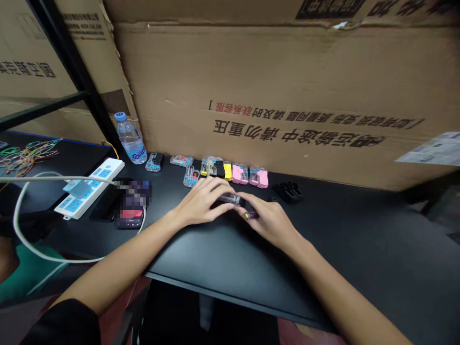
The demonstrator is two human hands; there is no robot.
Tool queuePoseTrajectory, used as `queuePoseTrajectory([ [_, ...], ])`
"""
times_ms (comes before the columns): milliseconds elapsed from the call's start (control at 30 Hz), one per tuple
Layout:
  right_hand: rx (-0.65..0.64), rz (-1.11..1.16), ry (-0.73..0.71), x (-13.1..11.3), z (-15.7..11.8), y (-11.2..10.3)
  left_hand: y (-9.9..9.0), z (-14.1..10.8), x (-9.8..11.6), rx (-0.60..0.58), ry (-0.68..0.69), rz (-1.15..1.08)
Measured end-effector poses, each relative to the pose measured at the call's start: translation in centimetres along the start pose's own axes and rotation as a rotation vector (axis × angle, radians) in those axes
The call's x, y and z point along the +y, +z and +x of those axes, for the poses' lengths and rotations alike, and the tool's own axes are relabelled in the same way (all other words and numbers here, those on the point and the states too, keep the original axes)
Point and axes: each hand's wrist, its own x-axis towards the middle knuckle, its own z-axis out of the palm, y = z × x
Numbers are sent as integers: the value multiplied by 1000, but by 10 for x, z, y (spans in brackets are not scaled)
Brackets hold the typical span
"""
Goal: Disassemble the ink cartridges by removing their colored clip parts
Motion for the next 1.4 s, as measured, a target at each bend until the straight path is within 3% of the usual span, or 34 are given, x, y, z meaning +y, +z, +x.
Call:
queuePoseTrajectory([
  [333,-53,182,97,2,-6,-1,8,-1,-1,-104,20,33],
  [533,-70,170,133,7,-8,-3,7,-1,-1,-29,-62,-66],
  [767,-132,159,175,5,-5,-9,8,-2,-1,-43,-130,-186],
  [967,-178,139,191,9,-4,-11,5,-2,-6,79,-258,-232],
  [1200,-223,121,258,10,-4,-15,5,-3,-10,-10,-336,-321],
  [1400,-261,112,252,11,-4,-17,6,-4,-15,-103,-309,-327],
])
